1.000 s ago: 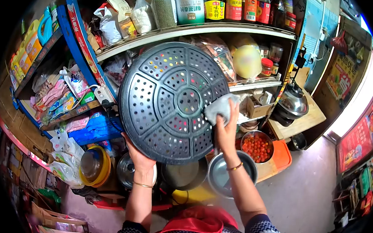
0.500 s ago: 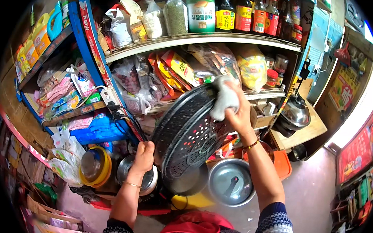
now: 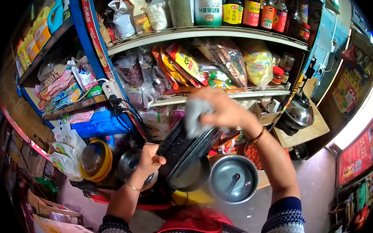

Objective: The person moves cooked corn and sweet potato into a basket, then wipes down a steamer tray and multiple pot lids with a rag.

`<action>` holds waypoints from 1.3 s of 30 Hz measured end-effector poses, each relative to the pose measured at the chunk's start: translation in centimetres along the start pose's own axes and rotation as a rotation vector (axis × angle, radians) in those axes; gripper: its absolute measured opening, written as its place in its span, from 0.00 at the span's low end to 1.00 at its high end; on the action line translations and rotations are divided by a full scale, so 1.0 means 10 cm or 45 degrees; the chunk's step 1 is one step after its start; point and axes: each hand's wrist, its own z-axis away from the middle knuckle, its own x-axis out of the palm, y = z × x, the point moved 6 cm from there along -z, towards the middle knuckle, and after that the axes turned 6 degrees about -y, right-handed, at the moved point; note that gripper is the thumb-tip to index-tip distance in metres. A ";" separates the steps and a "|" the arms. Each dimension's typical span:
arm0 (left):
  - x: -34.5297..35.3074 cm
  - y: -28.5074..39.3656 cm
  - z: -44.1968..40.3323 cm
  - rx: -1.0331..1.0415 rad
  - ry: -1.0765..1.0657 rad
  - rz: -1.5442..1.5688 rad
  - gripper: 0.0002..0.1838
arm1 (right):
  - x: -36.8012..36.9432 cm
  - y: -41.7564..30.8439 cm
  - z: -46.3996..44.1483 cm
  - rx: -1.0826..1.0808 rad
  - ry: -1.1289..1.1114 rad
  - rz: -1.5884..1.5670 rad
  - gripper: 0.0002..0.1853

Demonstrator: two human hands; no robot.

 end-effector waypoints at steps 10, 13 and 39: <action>-0.10 -0.29 0.27 -0.229 0.540 1.004 0.32 | 0.62 1.52 1.22 0.687 0.671 -1.960 0.28; 0.06 -0.12 0.10 -0.130 0.735 0.987 0.27 | 1.33 1.81 1.58 0.587 1.034 -2.156 0.29; 1.69 0.48 0.11 0.745 -0.452 -0.665 0.25 | 0.68 1.24 2.81 0.789 1.121 -2.263 0.37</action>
